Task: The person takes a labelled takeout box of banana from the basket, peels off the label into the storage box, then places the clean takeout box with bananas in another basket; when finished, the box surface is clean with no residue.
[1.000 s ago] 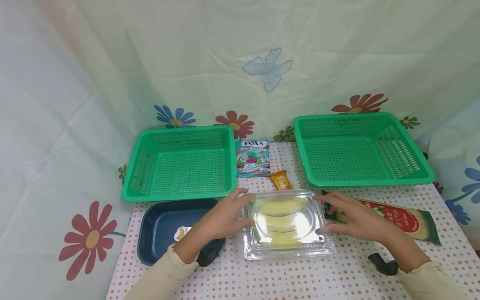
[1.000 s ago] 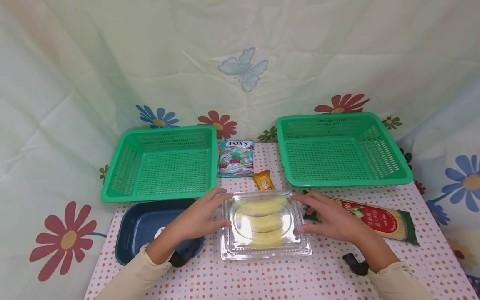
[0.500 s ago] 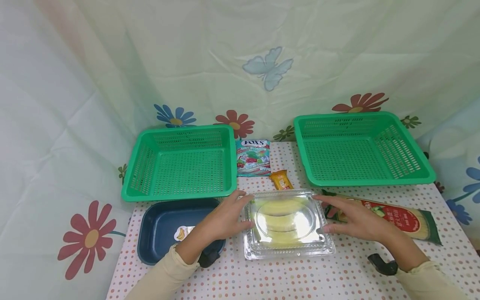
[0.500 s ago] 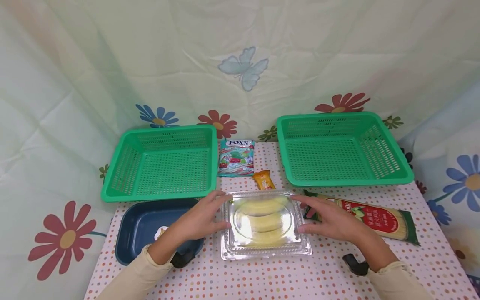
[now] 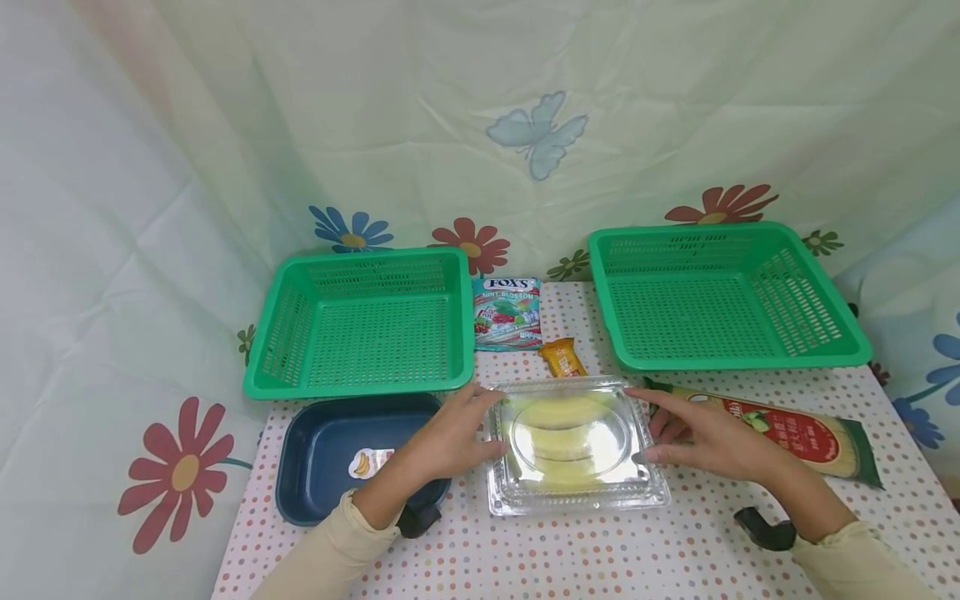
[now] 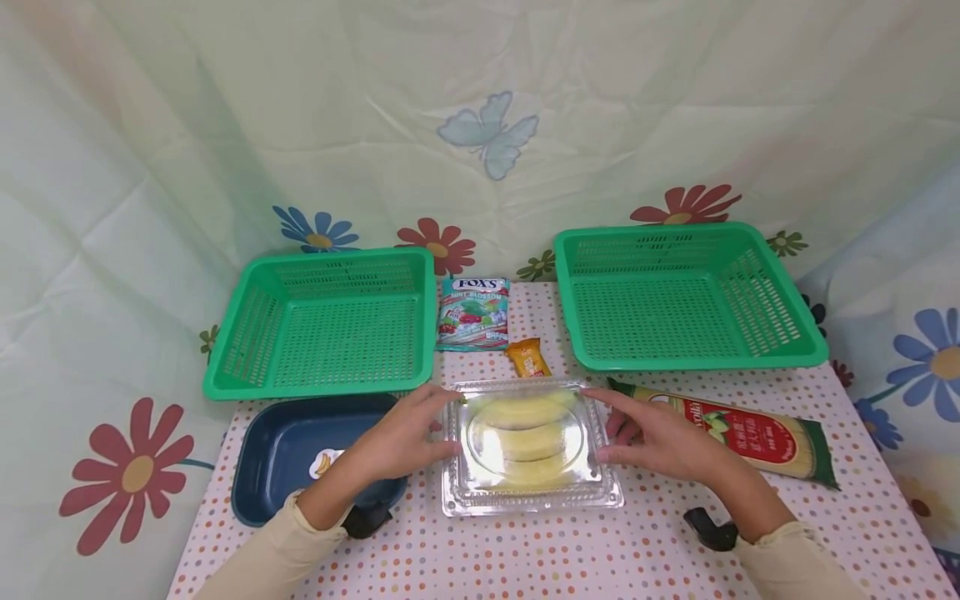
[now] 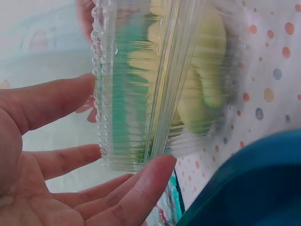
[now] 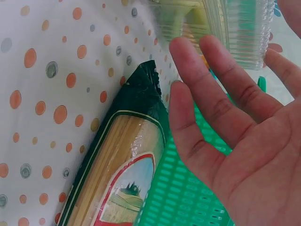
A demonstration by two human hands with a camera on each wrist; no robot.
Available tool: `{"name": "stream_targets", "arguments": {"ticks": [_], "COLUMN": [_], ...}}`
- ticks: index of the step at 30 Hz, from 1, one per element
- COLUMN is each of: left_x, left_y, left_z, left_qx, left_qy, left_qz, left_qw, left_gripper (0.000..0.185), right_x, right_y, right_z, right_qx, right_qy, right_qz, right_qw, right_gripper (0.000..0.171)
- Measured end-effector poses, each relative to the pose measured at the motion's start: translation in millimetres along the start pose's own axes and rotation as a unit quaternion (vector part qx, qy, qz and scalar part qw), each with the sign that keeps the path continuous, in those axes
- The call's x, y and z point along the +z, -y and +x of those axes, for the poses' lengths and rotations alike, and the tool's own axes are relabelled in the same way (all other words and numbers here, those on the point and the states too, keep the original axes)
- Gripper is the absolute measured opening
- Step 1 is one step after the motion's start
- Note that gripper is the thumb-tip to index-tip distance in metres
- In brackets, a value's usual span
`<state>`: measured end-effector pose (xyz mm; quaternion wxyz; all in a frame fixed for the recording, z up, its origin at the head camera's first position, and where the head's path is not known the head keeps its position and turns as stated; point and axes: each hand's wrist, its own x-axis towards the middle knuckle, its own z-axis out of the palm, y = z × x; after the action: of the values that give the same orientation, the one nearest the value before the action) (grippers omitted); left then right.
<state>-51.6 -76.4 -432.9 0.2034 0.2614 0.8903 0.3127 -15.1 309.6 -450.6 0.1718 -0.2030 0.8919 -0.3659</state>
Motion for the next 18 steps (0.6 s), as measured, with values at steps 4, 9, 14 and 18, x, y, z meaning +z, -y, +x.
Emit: {"name": "stream_targets", "arguments": {"ticks": [4, 9, 14, 18], "left_x": [0.7, 1.8, 3.2, 4.9], "left_y": [-0.9, -2.9, -4.3, -4.6], "left_z": [-1.1, -2.0, -2.5, -2.5], "left_qx": [-0.008, -0.016, -0.017, -0.019], "left_qy": [-0.004, -0.005, -0.008, -0.011], "left_qz": [-0.007, -0.009, -0.014, -0.021], "left_qw": [0.9999, 0.9998, 0.9997, 0.9995], "left_gripper": [0.067, 0.066, 0.065, 0.066], "right_x": [-0.3, -1.8, -4.4, -5.6], "right_y": [1.2, 3.4, 10.3, 17.2], "right_z": [-0.3, -0.7, -1.5, -1.2], "right_qx": [0.002, 0.018, 0.055, 0.071], "right_qy": [0.004, 0.007, 0.007, -0.003], "right_qz": [0.001, 0.004, -0.012, -0.021], "right_qw": [1.000, 1.000, 0.998, 0.997], "right_gripper": [0.078, 0.079, 0.084, 0.087]}}
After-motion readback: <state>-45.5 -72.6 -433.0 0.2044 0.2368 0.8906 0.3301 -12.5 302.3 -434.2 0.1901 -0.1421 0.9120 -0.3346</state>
